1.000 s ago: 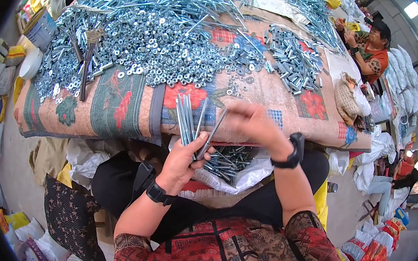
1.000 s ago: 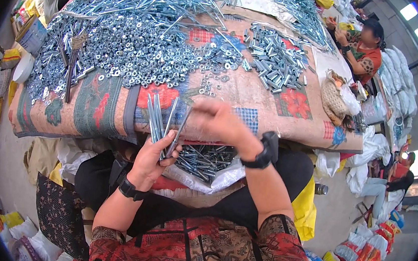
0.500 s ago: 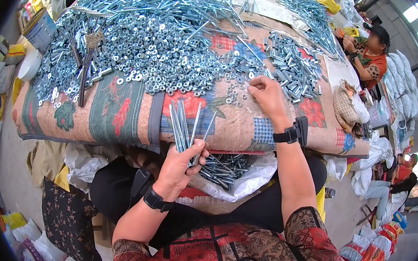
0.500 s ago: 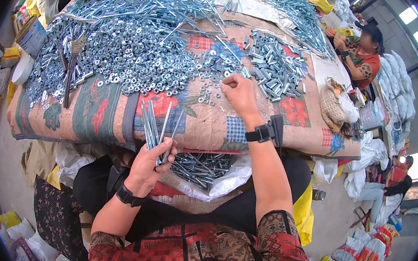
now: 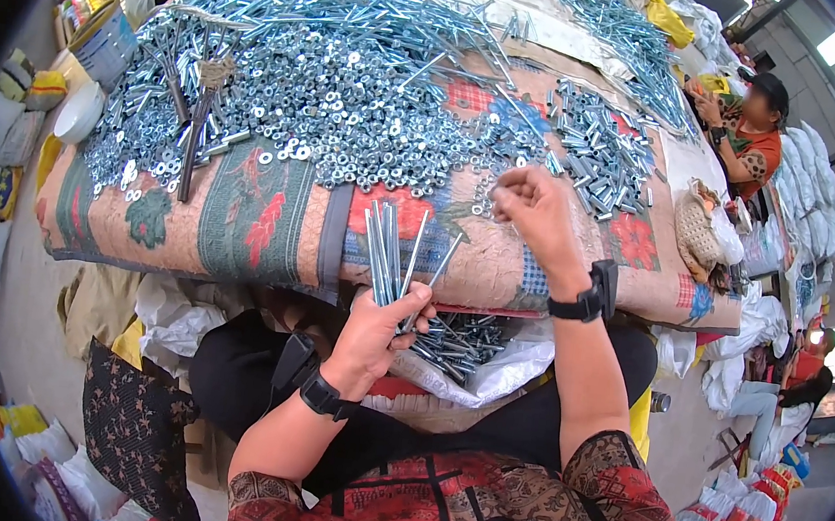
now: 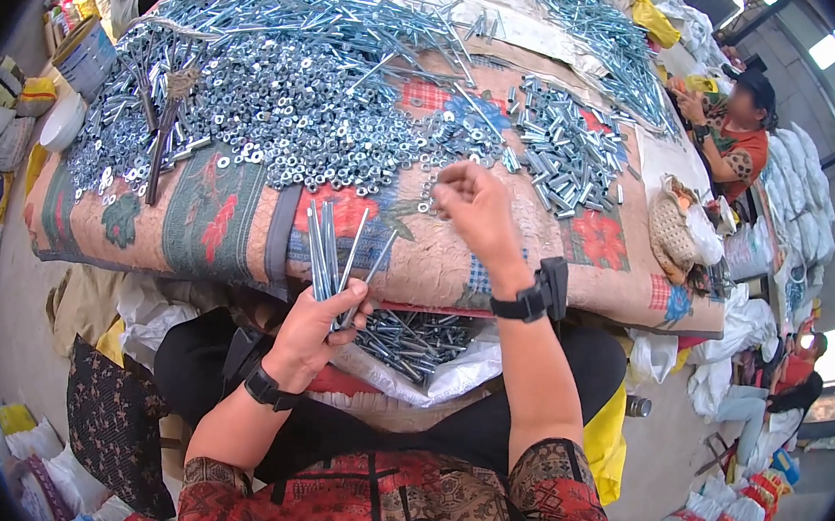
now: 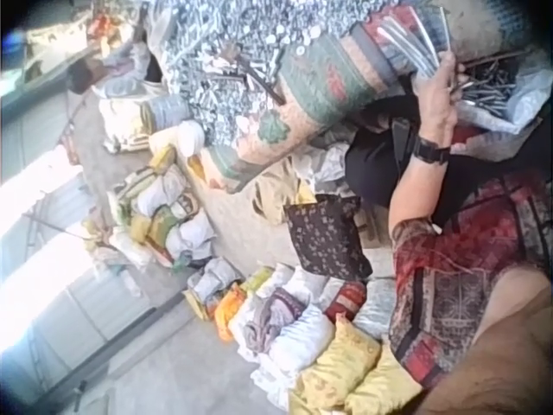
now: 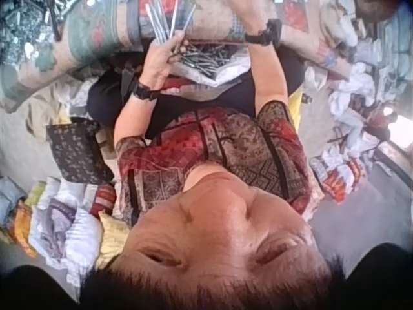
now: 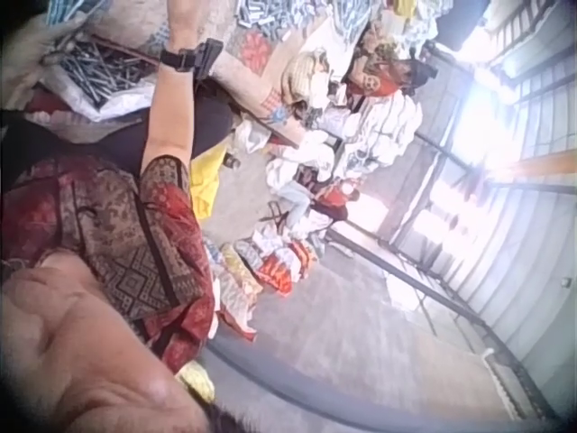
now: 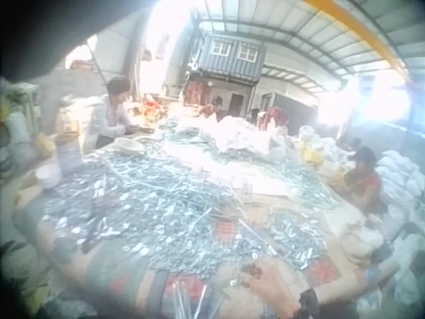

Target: Assembling bolts by putting washers on them for industrial use.

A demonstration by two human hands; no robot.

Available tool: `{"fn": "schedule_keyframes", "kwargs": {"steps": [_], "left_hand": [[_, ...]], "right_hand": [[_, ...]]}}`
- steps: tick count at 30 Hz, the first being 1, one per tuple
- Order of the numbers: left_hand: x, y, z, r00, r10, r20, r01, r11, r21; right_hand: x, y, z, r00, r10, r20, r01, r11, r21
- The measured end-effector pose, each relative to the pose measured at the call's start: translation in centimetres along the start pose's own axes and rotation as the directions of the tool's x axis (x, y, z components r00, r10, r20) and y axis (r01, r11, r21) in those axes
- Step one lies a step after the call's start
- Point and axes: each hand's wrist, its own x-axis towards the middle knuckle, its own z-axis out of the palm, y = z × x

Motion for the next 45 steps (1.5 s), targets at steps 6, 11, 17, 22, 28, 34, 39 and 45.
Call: {"fn": "schedule_keyframes", "kwargs": {"steps": [6, 11, 17, 22, 28, 34, 39, 45], "left_hand": [[-0.2, 0.2, 0.3, 1.0, -0.001, 0.01, 0.001, 0.999, 0.043], [-0.1, 0.3, 0.3, 1.0, -0.015, 0.017, 0.014, 0.999, 0.046], [-0.1, 0.5, 0.2, 0.999, 0.047, 0.016, -0.047, 0.998, -0.031], [-0.1, 0.9, 0.2, 0.99, 0.116, -0.079, -0.123, 0.988, -0.094], [0.0, 0.9, 0.3, 0.992, 0.103, -0.079, -0.109, 0.99, -0.084], [-0.3, 1.2, -0.1, 0.993, 0.094, -0.073, -0.101, 0.99, -0.098], [-0.3, 0.7, 0.1, 0.995, 0.087, -0.045, -0.091, 0.991, -0.095], [-0.2, 0.5, 0.1, 0.996, 0.064, -0.068, -0.069, 0.995, -0.077]], "right_hand": [[-4.1, -1.9, 1.6, 0.973, 0.105, 0.207, -0.192, 0.865, 0.463], [-5.2, -2.3, 2.5, 0.994, -0.015, 0.108, -0.013, 0.968, 0.251], [-5.7, -3.9, 4.2, 0.968, -0.247, -0.035, 0.245, 0.969, -0.038], [-1.8, -2.5, 5.0, 0.834, -0.551, -0.025, 0.499, 0.773, -0.392], [3.4, 1.3, 6.5, 0.825, -0.554, 0.108, 0.47, 0.567, -0.677], [2.1, 0.9, 6.1, 0.875, -0.46, 0.149, 0.443, 0.639, -0.629], [2.5, 1.2, 4.3, 0.871, -0.478, 0.113, 0.461, 0.715, -0.525], [3.2, 0.3, 4.2, 0.862, -0.479, 0.168, 0.48, 0.664, -0.573]]}}
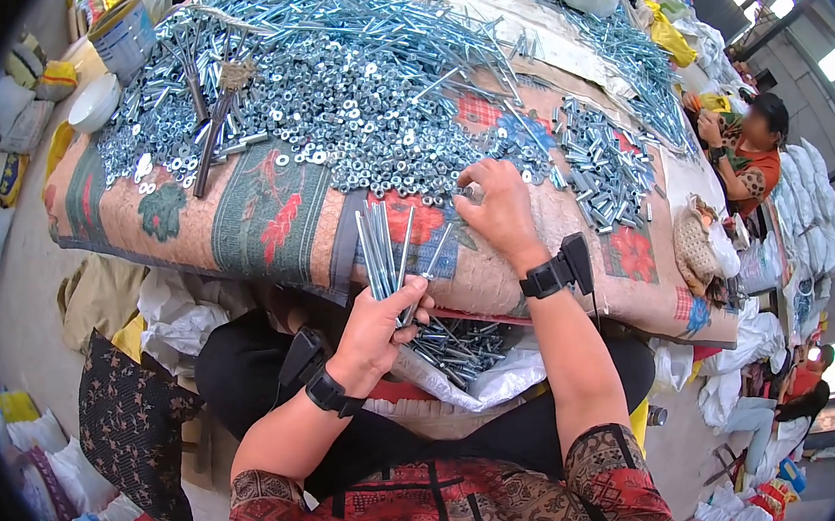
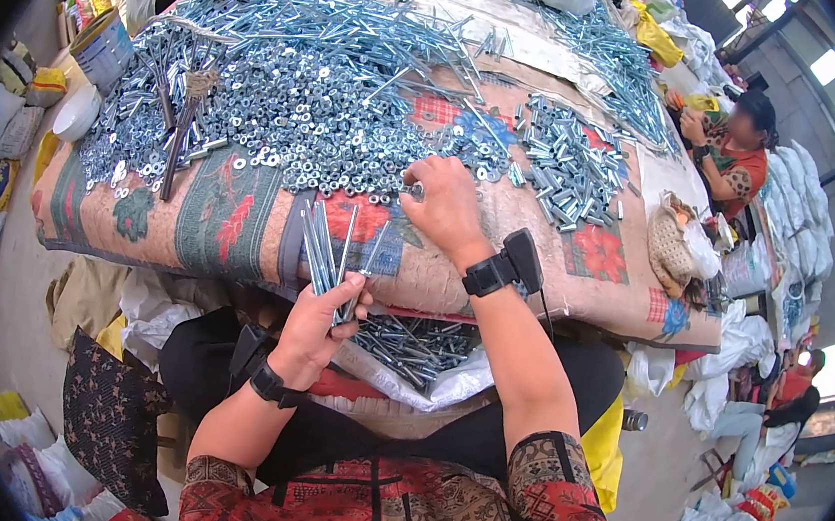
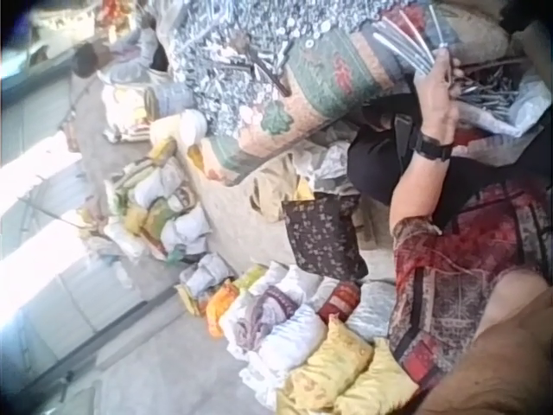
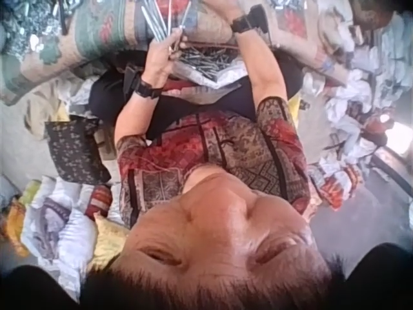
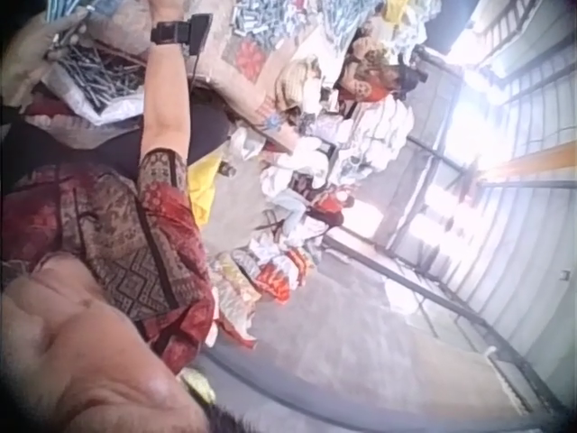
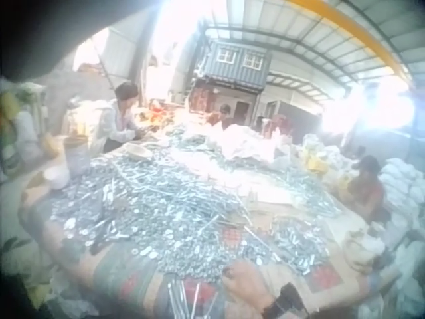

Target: Assembling bolts by putting washers on them for industrial use.

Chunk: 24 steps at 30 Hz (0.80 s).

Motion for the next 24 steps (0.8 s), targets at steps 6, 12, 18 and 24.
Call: {"fn": "schedule_keyframes", "kwargs": {"steps": [6, 12, 18, 24], "left_hand": [[-0.1, 0.2, -0.2, 1.0, 0.016, 0.003, -0.016, 1.0, -0.007], [-0.1, 0.4, -0.1, 0.999, -0.025, 0.041, 0.023, 0.998, 0.063], [-0.1, 0.1, 0.4, 0.997, -0.023, 0.08, 0.009, 0.986, 0.168], [-0.7, -0.4, 1.3, 0.993, 0.085, 0.077, -0.101, 0.965, 0.24]], "right_hand": [[-0.7, -1.0, -1.2, 0.969, 0.247, 0.019, -0.239, 0.912, 0.334], [-2.7, -1.6, -4.6, 0.824, 0.237, 0.515, -0.567, 0.337, 0.752], [-3.3, -0.9, -6.8, 0.709, 0.088, 0.7, -0.681, 0.347, 0.645], [-5.8, -3.8, -5.3, 0.564, 0.016, 0.826, -0.816, 0.167, 0.554]]}}
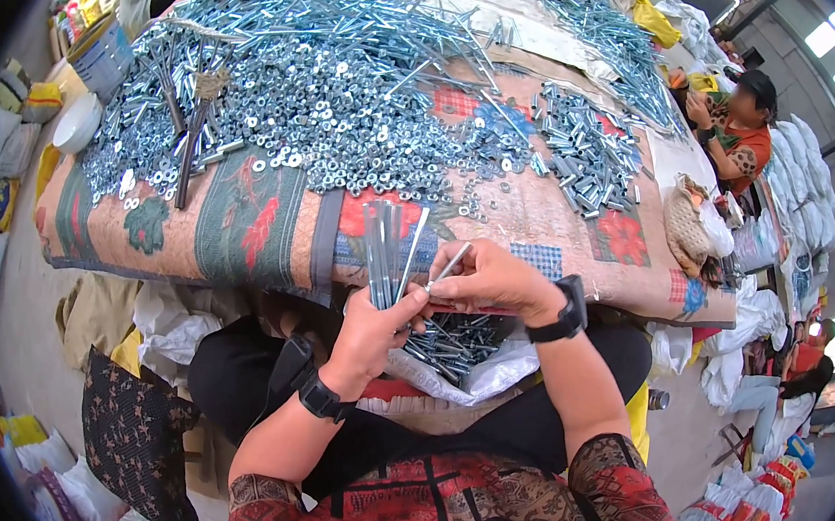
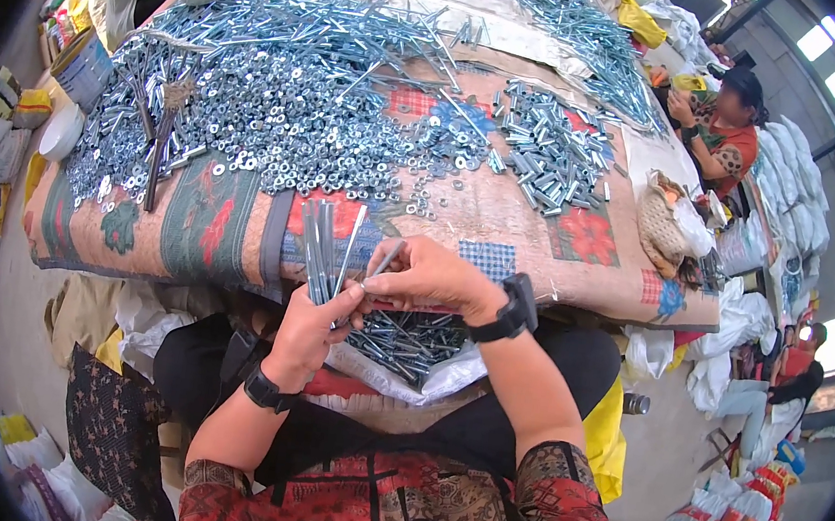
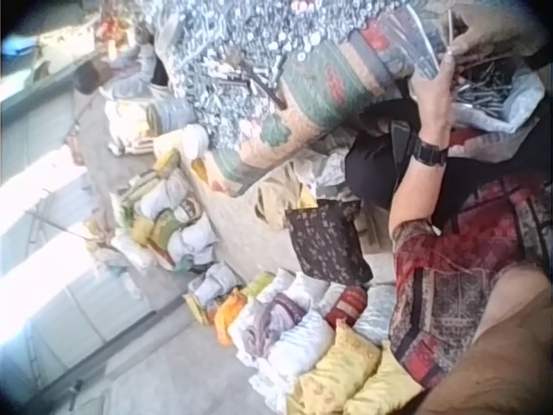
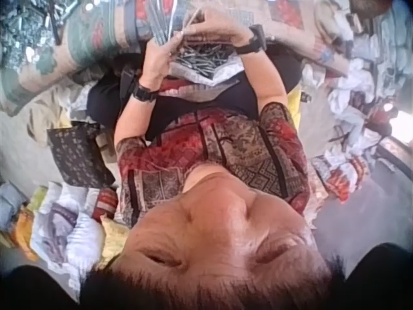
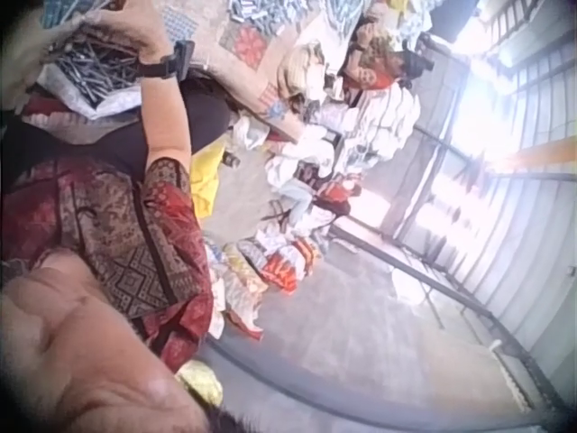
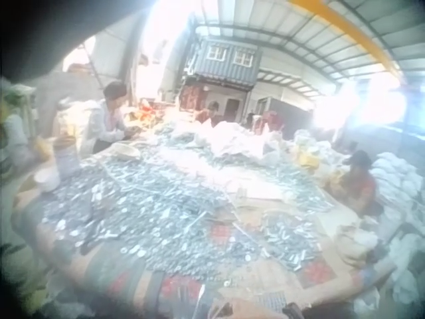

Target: Assembling bolts by putting washers on them for industrial use.

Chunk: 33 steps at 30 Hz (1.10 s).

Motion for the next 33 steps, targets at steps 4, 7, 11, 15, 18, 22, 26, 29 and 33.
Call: {"fn": "schedule_keyframes", "kwargs": {"steps": [4, 7, 11, 15, 18, 22, 26, 29, 33], "left_hand": [[0.1, 0.0, -0.3, 0.999, -0.017, 0.03, 0.02, 0.991, -0.129], [0.3, -0.5, -0.4, 0.998, -0.015, 0.064, 0.023, 0.991, -0.135], [0.4, 0.1, -0.6, 0.983, -0.124, 0.133, 0.137, 0.986, -0.094], [0.6, 0.1, -0.9, 0.951, -0.208, 0.229, 0.233, 0.969, -0.088], [0.3, 0.3, -0.3, 0.975, -0.149, 0.166, 0.159, 0.986, -0.049], [0.2, -0.4, -0.2, 0.995, 0.089, 0.034, -0.093, 0.985, 0.149], [0.2, -0.2, -0.3, 0.998, 0.065, 0.004, -0.064, 0.963, 0.263], [0.3, 0.0, -1.1, 0.991, -0.074, 0.113, 0.061, 0.991, 0.115], [0.2, 0.2, -0.9, 0.985, -0.125, 0.121, 0.135, 0.988, -0.071]], "right_hand": [[0.3, 1.2, 1.6, 0.979, -0.161, -0.129, 0.171, 0.983, 0.074], [0.9, 1.6, 1.5, 0.907, -0.309, -0.286, 0.237, 0.936, -0.259], [-1.0, -0.4, 0.5, 0.885, -0.278, -0.374, 0.272, 0.96, -0.069], [-1.2, -0.6, 0.7, 0.914, -0.279, -0.295, 0.266, 0.96, -0.087], [-1.5, -0.5, 0.7, 0.87, -0.366, -0.332, 0.348, 0.931, -0.114], [-1.3, 0.0, 0.8, 0.83, -0.379, -0.41, 0.375, 0.922, -0.095], [-1.3, 0.1, 0.7, 0.808, -0.417, -0.417, 0.436, 0.898, -0.055], [-1.6, 0.0, 1.2, 0.837, -0.36, -0.412, 0.377, 0.925, -0.044], [-2.1, -1.0, 0.8, 0.933, -0.252, -0.256, 0.209, 0.961, -0.182]]}}
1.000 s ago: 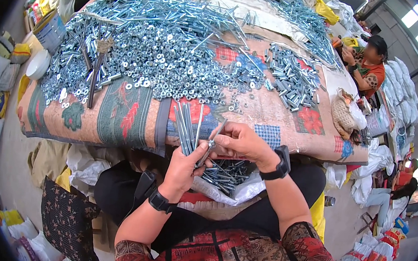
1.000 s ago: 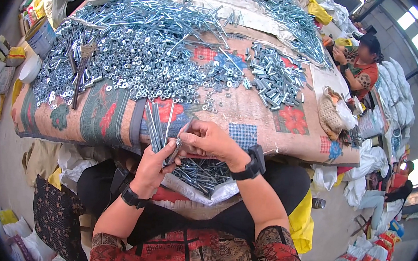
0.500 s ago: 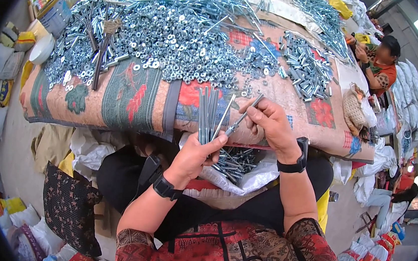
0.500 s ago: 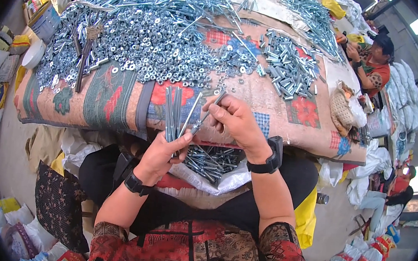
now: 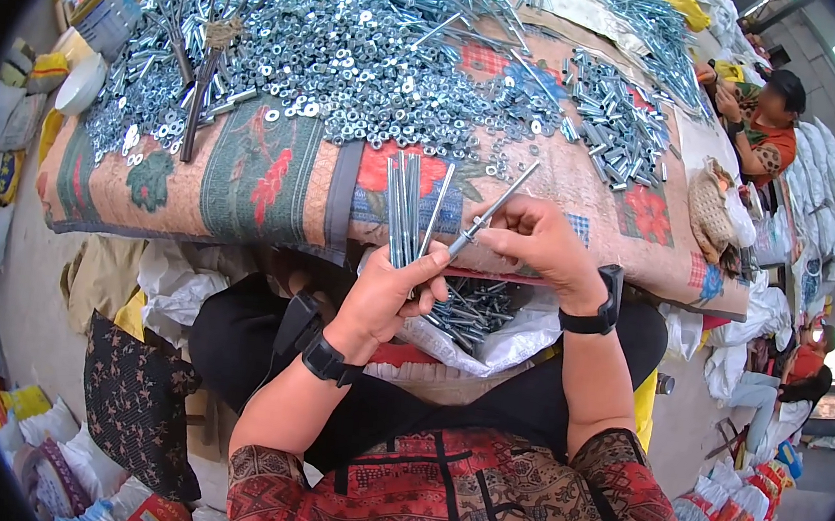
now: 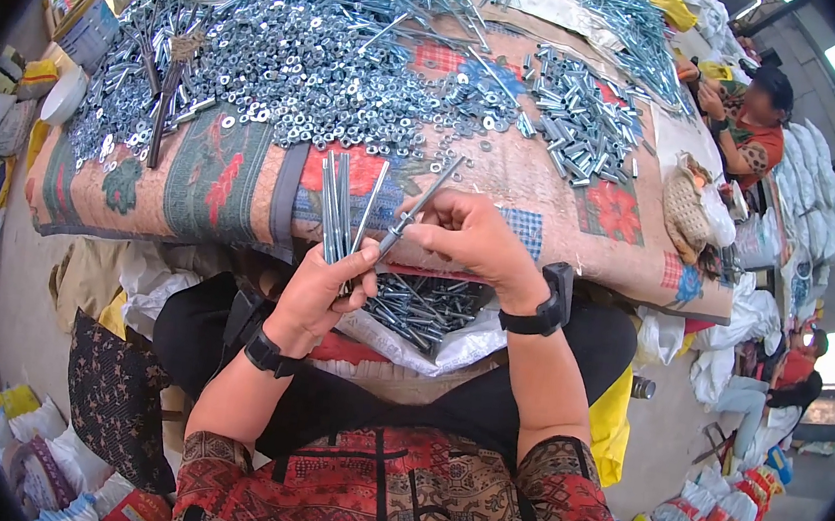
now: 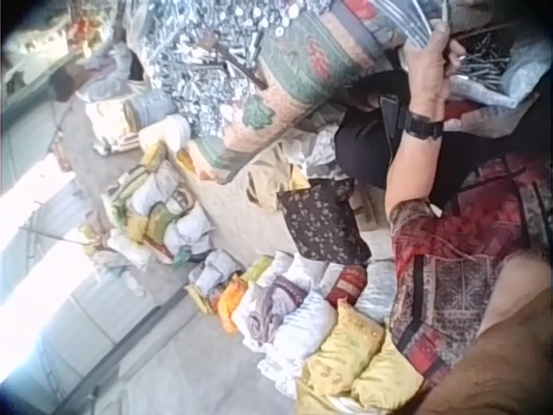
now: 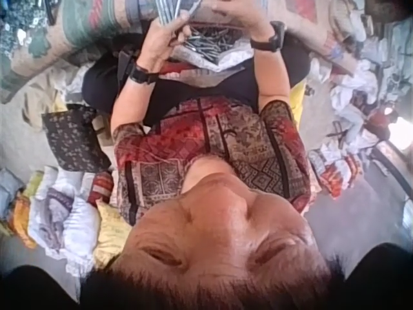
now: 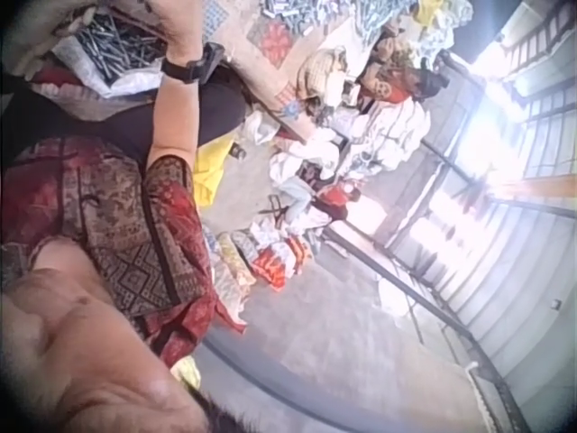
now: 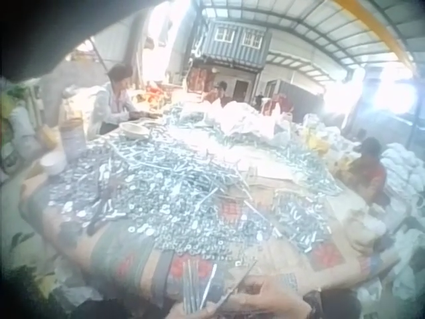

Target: Assembling bolts by putting washers on them for industrial use.

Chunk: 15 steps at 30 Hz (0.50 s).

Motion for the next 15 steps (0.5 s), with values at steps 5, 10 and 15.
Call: {"fn": "schedule_keyframes", "kwargs": {"steps": [5, 10, 15], "left_hand": [[-0.3, -0.2, 0.8, 0.977, 0.198, -0.08, -0.178, 0.962, 0.205], [-0.1, -0.9, 0.8, 0.958, 0.276, -0.072, -0.247, 0.929, 0.276], [0.0, -0.9, 0.9, 0.932, 0.348, -0.1, -0.304, 0.903, 0.304]], "right_hand": [[0.5, 0.4, 0.0, 0.996, 0.015, -0.083, -0.042, 0.941, -0.336], [0.6, 0.7, -0.3, 0.977, 0.154, -0.149, -0.182, 0.964, -0.194], [1.1, 1.3, 0.5, 0.977, 0.059, -0.206, -0.117, 0.952, -0.282]]}}
